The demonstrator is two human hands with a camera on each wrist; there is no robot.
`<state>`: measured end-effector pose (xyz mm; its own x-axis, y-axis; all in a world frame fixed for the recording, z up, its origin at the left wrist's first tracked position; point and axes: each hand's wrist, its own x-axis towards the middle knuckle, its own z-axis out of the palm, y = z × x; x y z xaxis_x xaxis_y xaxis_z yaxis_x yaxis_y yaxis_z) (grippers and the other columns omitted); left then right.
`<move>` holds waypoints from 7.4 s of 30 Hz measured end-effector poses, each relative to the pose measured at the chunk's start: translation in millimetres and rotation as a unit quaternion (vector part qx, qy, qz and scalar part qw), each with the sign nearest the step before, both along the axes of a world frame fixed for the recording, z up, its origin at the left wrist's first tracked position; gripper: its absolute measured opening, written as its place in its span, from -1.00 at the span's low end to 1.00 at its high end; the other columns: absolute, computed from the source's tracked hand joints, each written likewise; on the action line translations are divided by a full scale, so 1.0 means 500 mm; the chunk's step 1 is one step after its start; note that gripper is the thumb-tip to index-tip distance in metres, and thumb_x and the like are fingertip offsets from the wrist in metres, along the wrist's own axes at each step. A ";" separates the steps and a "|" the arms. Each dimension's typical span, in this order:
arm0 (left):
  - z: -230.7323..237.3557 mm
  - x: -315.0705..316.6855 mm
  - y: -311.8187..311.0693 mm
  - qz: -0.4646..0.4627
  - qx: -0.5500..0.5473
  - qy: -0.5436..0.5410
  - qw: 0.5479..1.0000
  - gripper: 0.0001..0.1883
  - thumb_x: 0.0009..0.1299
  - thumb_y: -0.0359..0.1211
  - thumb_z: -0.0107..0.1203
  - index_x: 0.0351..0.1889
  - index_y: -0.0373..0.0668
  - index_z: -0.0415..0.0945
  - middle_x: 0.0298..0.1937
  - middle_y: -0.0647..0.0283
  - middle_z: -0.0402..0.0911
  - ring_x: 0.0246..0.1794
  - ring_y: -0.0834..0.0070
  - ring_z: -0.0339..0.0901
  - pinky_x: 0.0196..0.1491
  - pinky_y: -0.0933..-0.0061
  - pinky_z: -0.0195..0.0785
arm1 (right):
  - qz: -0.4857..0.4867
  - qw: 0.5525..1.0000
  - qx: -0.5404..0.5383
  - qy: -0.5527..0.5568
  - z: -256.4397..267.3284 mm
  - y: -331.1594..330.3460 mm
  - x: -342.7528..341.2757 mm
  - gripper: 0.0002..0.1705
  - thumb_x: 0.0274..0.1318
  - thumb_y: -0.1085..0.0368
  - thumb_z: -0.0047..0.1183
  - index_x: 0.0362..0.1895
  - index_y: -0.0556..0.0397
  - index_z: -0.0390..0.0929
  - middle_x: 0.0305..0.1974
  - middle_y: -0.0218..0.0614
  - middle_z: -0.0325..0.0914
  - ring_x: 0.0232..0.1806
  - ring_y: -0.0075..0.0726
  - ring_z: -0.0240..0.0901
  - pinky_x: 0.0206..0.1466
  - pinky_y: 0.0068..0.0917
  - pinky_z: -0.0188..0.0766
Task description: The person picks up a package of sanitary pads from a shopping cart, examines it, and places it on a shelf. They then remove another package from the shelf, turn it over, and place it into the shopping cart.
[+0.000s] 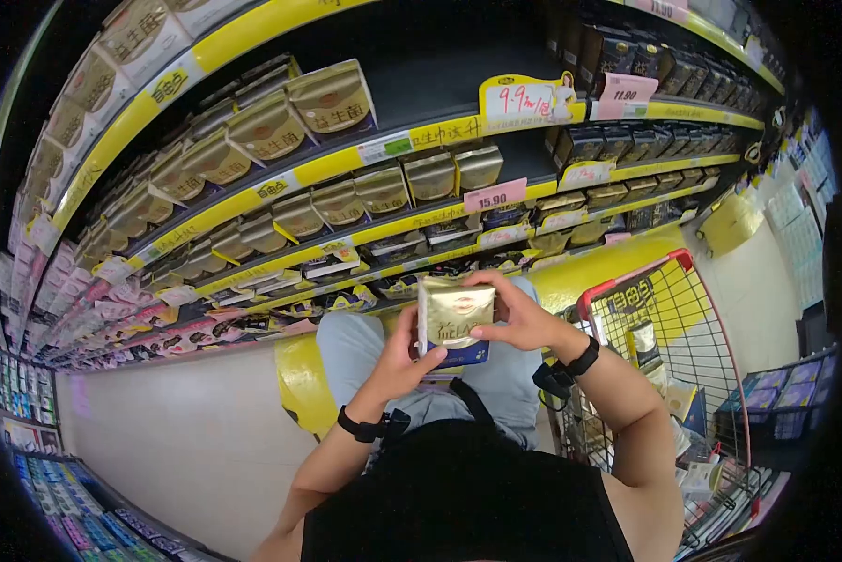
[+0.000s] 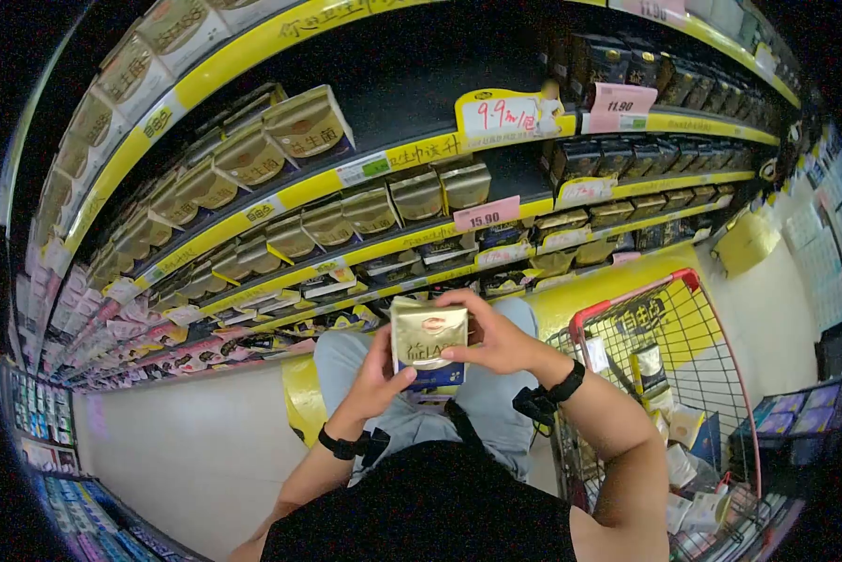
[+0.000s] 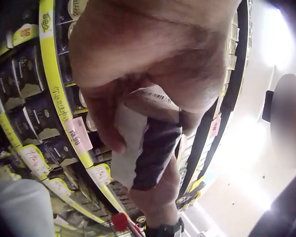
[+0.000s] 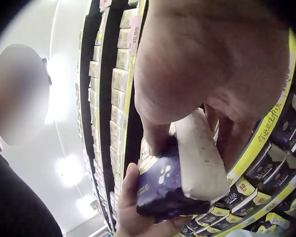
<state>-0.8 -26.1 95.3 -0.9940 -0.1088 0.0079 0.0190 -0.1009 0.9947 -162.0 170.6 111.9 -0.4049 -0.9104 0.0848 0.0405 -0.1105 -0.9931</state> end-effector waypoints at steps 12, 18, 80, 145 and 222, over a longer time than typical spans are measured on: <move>-0.062 0.088 -0.081 0.020 0.080 -0.028 0.996 -0.77 0.51 -0.40 0.10 0.07 -0.24 0.44 -0.06 0.28 0.56 -0.03 0.57 0.51 0.03 0.53 0.36 | -0.221 0.972 0.056 0.063 0.106 0.036 -0.087 -0.50 0.17 0.38 0.24 0.05 -0.11 0.19 -0.08 -0.47 0.31 0.00 -0.60 0.34 -0.02 -0.55 0.40; -0.088 0.099 -0.100 0.054 0.071 -0.062 0.994 -0.84 0.49 -0.42 0.12 -0.04 -0.24 0.47 -0.15 0.36 0.55 -0.11 0.63 0.47 -0.01 0.54 0.36 | -0.205 0.833 0.141 0.493 0.101 0.079 -0.218 -0.14 -0.11 0.45 0.30 0.38 0.01 0.31 0.19 0.09 0.49 0.26 0.25 0.39 0.30 -0.09 0.34; -0.161 0.059 -0.013 -0.106 -0.030 -0.110 0.988 -0.83 0.43 -0.45 0.16 -0.05 -0.24 0.51 -0.14 0.29 0.61 -0.13 0.59 0.52 -0.03 0.54 0.37 | -0.390 0.914 0.109 -0.036 0.229 0.492 -0.143 -0.39 0.52 -0.13 -0.25 0.34 0.05 0.38 -0.14 -0.39 0.64 -0.29 -0.54 0.60 -0.30 -0.70 0.51; -0.040 0.069 -0.034 0.055 0.296 0.017 0.953 -0.44 0.61 -0.15 -0.11 0.43 -0.32 0.17 0.31 0.04 0.47 0.24 0.26 0.53 0.27 0.23 0.43 | 0.021 0.989 0.137 0.051 0.091 -0.098 0.069 0.11 0.12 0.27 0.35 0.57 -0.12 -0.17 0.21 -0.10 0.32 0.14 -0.30 0.42 0.08 -0.36 0.52; -0.176 0.057 -0.023 -0.101 -0.279 -0.009 0.955 -0.82 0.28 -0.46 0.26 -0.20 -0.27 0.55 -0.26 0.12 0.61 -0.24 0.27 0.58 -0.11 0.35 0.43 | -0.461 0.871 -0.051 -0.161 0.177 0.505 -0.159 -0.59 0.46 0.17 -0.06 0.20 0.18 0.37 0.08 -0.09 0.52 0.09 -0.09 0.54 0.19 -0.31 0.54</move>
